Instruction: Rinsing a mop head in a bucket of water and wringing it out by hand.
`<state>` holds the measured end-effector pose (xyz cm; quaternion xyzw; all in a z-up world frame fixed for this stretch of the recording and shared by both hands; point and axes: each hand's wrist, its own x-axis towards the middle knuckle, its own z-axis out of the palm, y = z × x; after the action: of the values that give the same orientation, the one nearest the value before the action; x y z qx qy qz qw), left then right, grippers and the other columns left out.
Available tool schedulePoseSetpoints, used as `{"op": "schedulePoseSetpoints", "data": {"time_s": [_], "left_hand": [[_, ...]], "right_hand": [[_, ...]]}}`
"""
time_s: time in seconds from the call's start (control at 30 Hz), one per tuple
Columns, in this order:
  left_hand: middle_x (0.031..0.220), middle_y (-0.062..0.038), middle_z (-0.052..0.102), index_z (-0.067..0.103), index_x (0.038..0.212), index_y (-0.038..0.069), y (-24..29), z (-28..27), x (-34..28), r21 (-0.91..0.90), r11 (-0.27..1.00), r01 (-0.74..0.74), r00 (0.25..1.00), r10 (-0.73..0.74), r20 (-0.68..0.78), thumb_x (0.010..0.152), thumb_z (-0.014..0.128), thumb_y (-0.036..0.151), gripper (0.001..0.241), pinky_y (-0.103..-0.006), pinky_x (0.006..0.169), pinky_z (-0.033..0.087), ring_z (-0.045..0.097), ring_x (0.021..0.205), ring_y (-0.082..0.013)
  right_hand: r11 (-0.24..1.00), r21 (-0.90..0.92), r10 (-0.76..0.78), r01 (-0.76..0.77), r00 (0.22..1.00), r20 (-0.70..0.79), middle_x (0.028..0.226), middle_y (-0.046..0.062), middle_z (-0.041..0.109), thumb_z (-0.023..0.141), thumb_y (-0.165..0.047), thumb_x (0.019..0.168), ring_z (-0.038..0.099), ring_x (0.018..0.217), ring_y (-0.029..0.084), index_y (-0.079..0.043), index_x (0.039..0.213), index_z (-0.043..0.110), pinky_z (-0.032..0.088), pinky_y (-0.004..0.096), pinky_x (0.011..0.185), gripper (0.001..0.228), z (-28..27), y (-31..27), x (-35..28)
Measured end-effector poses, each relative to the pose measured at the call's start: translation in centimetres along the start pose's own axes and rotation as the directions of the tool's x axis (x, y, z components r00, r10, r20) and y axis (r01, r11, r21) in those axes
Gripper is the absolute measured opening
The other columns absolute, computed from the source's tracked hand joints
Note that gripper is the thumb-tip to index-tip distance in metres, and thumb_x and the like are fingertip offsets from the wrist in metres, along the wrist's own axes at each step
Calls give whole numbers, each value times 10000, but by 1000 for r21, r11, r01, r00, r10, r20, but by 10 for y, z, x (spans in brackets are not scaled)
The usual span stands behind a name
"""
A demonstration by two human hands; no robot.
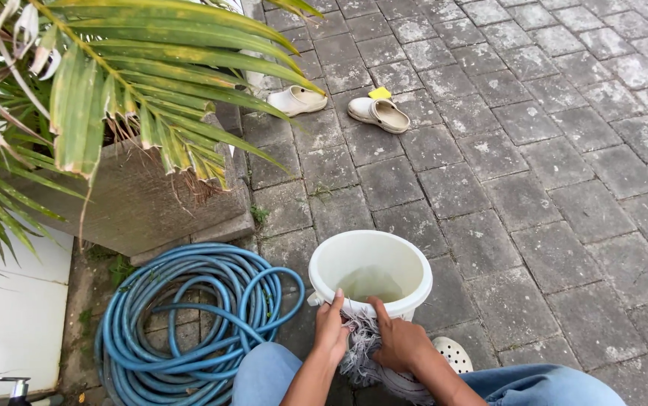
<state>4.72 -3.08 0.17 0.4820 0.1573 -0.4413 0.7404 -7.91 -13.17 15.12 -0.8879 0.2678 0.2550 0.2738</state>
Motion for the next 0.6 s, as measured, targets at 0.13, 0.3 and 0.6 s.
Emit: {"op": "schedulePoseSetpoints", "data": {"time_s": [0.13,0.3,0.6], "left_hand": [[1124,-92,719,648,1236,65,0,-2,-3,11,1000,-14,1000,14,-10,971,638,334,378,-457,807,545,686,1017,-232],[1118,-91,718,640,1243,65,1,-1,-5,24,999,-21,1000,22,-19,966,640,346,395,-437,786,550,688,1007,-228],[1085,-90,717,630,1242,56,2,-2,-11,92,995,-48,998,51,-28,983,614,372,409,-416,736,551,696,963,-222]], "right_hand": [[1000,9,2,-3,1000,5,1063,259,717,793,-291,765,695,1032,432,-203,1564,81,554,519,909,1074,1,0,1],[1000,4,-7,7,1000,8,1059,276,710,795,-297,774,696,1024,440,-190,1546,110,558,520,903,1038,1,1,2],[1000,-5,-29,29,999,43,1040,271,717,778,-245,761,704,995,436,-187,1591,41,564,513,899,1111,-7,0,-10]]}}
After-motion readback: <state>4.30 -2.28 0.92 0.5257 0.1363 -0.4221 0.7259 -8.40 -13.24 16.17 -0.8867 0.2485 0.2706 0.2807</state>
